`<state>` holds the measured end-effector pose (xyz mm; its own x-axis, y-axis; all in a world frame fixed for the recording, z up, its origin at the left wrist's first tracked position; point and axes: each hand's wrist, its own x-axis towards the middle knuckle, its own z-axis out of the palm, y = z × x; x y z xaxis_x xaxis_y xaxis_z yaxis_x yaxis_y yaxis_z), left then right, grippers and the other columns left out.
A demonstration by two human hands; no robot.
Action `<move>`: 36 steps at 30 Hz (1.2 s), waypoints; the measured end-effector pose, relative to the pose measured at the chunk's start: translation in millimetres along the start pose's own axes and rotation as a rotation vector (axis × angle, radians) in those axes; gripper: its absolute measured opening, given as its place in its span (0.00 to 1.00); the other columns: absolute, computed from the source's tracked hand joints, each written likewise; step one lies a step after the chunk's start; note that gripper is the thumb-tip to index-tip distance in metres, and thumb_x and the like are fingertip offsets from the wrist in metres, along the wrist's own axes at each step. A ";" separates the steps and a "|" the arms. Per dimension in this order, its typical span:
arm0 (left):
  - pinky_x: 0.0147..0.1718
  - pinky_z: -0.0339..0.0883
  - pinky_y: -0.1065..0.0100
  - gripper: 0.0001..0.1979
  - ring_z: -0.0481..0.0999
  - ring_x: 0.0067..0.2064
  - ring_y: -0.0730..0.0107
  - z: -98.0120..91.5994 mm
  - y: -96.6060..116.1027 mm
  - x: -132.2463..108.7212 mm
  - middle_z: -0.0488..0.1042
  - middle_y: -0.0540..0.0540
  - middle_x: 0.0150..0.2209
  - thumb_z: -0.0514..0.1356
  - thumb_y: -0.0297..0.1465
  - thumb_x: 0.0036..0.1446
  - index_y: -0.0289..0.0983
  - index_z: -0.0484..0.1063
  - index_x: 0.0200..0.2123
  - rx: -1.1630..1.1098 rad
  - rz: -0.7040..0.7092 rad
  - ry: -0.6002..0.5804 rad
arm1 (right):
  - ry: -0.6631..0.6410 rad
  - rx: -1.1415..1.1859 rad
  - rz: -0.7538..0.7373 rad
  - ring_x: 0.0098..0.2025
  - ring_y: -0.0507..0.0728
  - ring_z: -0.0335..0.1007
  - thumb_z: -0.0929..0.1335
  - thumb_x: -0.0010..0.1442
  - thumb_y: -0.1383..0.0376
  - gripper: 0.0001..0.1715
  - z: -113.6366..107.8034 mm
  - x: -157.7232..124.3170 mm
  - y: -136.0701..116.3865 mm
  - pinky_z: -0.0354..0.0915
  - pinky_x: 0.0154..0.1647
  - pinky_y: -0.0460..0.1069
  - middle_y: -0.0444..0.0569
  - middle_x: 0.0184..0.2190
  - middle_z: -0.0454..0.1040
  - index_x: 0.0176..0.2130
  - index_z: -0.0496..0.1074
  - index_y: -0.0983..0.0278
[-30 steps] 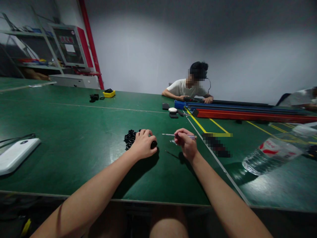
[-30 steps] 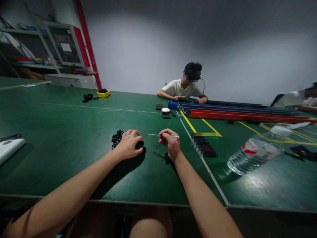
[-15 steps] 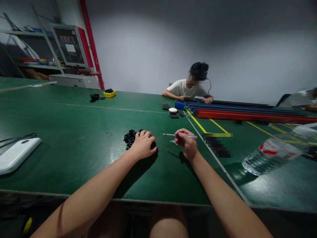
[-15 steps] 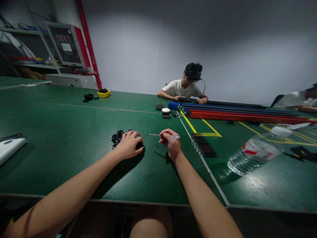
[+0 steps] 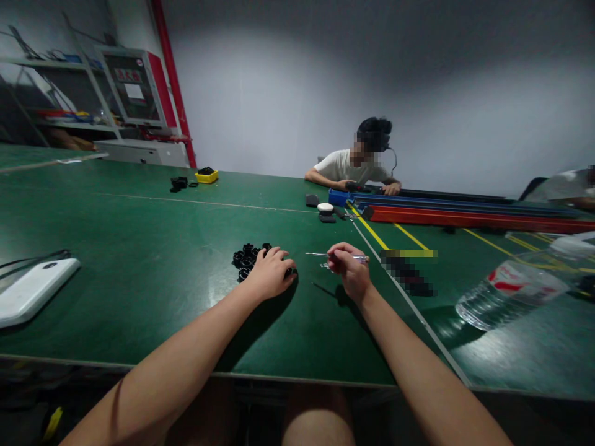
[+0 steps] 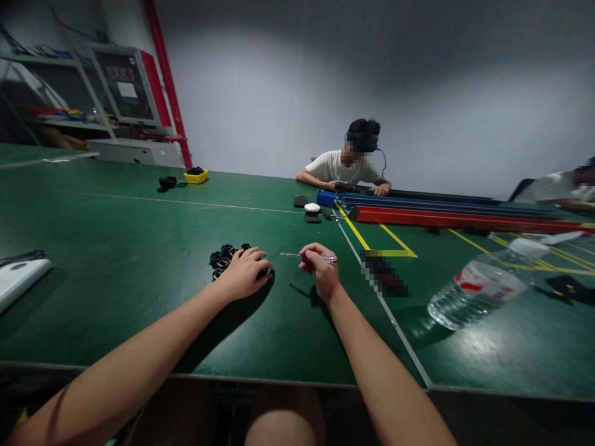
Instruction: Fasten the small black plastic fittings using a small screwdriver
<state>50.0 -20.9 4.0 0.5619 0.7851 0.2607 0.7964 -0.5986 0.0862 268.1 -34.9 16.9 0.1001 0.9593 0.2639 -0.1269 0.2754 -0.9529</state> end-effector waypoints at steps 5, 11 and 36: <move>0.61 0.51 0.37 0.16 0.60 0.65 0.47 1.0 0.4 -0.1 0.69 0.41 0.60 0.54 0.38 0.65 0.45 0.75 0.51 0.004 -0.004 -0.029 | 0.007 -0.004 0.001 0.20 0.50 0.64 0.71 0.50 0.59 0.10 -0.1 -0.2 0.5 0.55 0.18 0.44 0.43 0.18 0.70 0.27 0.73 0.64; 0.62 0.50 0.36 0.16 0.60 0.65 0.45 1.1 0.1 -0.1 0.68 0.40 0.60 0.55 0.37 0.63 0.44 0.75 0.51 -0.021 -0.012 -0.028 | -0.012 -0.011 -0.004 0.20 0.50 0.64 0.71 0.51 0.59 0.09 0.1 -1.1 -0.3 0.54 0.18 0.44 0.43 0.18 0.70 0.27 0.74 0.63; 0.53 0.58 0.37 0.19 0.60 0.63 0.40 -0.3 2.3 -1.9 0.64 0.37 0.63 0.57 0.43 0.62 0.45 0.73 0.53 0.021 -0.064 -0.012 | -0.017 -0.027 -0.003 0.20 0.50 0.64 0.71 0.51 0.59 0.10 0.4 -1.9 -1.2 0.54 0.19 0.45 0.44 0.18 0.70 0.27 0.74 0.63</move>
<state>50.8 -23.8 4.0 0.5118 0.8237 0.2440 0.8354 -0.5435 0.0824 267.7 -37.0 17.7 0.0836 0.9595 0.2690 -0.0995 0.2766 -0.9558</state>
